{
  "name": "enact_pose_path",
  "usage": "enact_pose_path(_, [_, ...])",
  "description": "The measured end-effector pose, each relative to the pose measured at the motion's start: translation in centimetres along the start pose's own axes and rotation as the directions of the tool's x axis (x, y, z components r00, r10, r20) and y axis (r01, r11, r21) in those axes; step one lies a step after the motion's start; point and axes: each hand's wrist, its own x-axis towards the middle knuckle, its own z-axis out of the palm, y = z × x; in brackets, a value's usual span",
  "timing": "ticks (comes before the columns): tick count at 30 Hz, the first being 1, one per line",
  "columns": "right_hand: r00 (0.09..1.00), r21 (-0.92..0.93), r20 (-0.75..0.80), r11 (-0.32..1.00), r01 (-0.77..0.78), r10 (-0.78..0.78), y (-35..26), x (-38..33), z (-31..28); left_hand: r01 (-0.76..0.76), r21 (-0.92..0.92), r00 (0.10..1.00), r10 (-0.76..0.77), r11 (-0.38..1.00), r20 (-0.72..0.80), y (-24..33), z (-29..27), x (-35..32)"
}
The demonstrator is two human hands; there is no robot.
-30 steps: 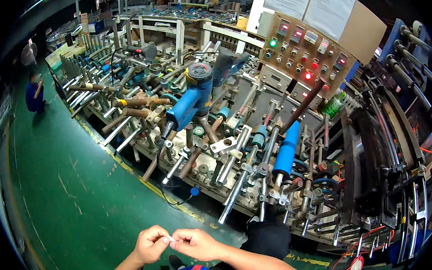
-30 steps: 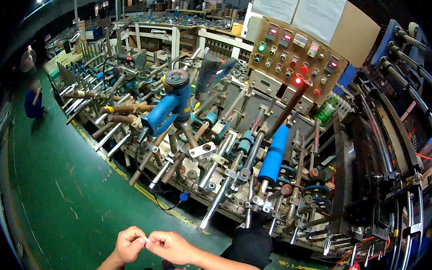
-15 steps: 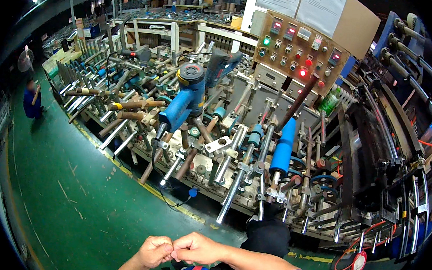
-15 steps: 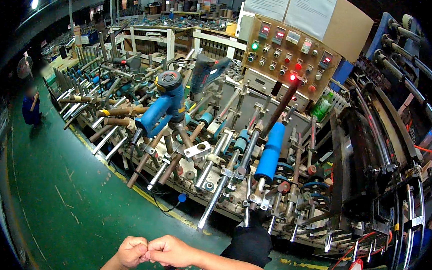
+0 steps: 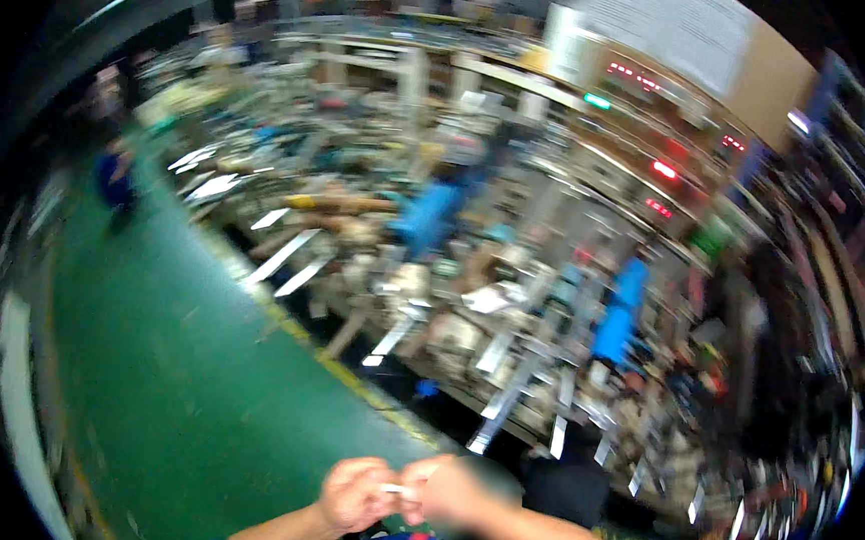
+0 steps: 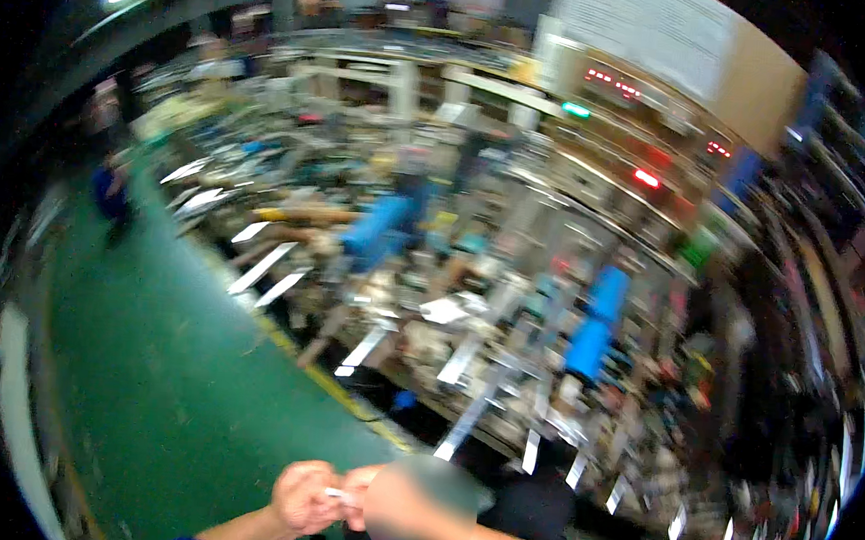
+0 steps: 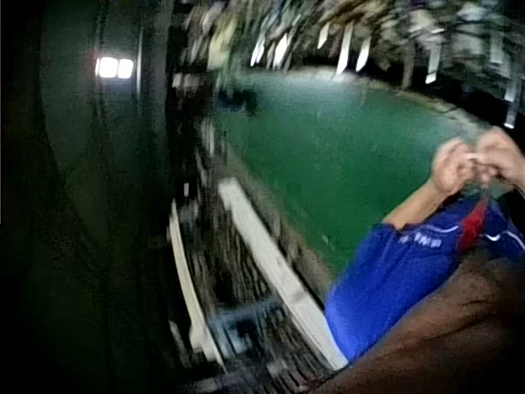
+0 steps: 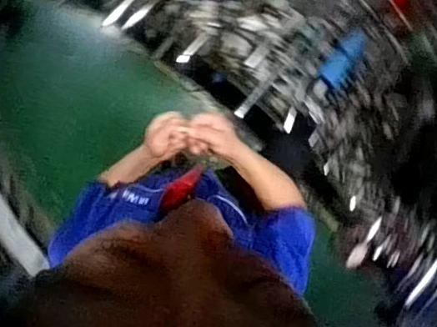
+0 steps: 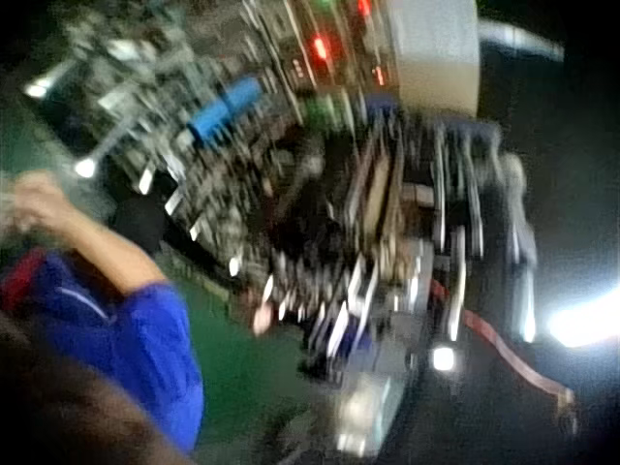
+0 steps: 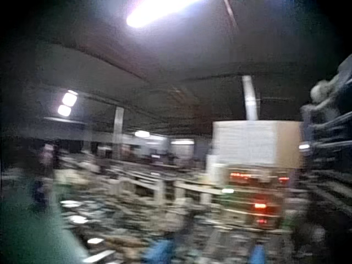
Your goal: The person repeatedly picks up small metal rods and white plastic sleeves, inserts the sleeves onto the rods, and places the assembled units into a fixture on the machine. The process is repeated multiple times in a consistent sequence.
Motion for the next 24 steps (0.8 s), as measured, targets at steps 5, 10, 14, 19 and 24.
enact_pose_path(5, [0.899, 0.390, -0.176, 0.810, 0.437, -0.401, 5.6, 0.0, -1.7, -0.063, -0.079, 0.985, 0.074, 0.995, 0.157, -2.9, -0.7, 2.7])
enact_pose_path(10, [0.777, 0.359, 0.024, 0.731, 0.580, -0.629, -0.6, -1.3, 1.6, -0.221, 0.062, 0.974, 0.218, 0.973, 0.060, -0.6, -4.3, 5.3])
enact_pose_path(14, [0.949, -0.053, -0.058, 0.950, 0.307, -0.310, 1.2, -0.5, 0.4, -0.272, 0.335, 0.957, 0.291, 0.902, -0.007, 0.0, -4.4, 6.0])
enact_pose_path(19, [0.986, -0.339, 0.117, 0.929, 0.149, -0.116, 3.0, -0.1, 2.2, -0.172, 0.212, 0.981, 0.188, 0.962, -0.055, -2.5, -6.7, 6.8])
enact_pose_path(24, [0.984, -0.512, 0.113, 0.840, 0.179, -0.141, 2.0, -0.3, 2.9, -0.019, -0.105, 0.999, 0.022, 0.994, 0.023, -3.3, -10.2, 6.8])
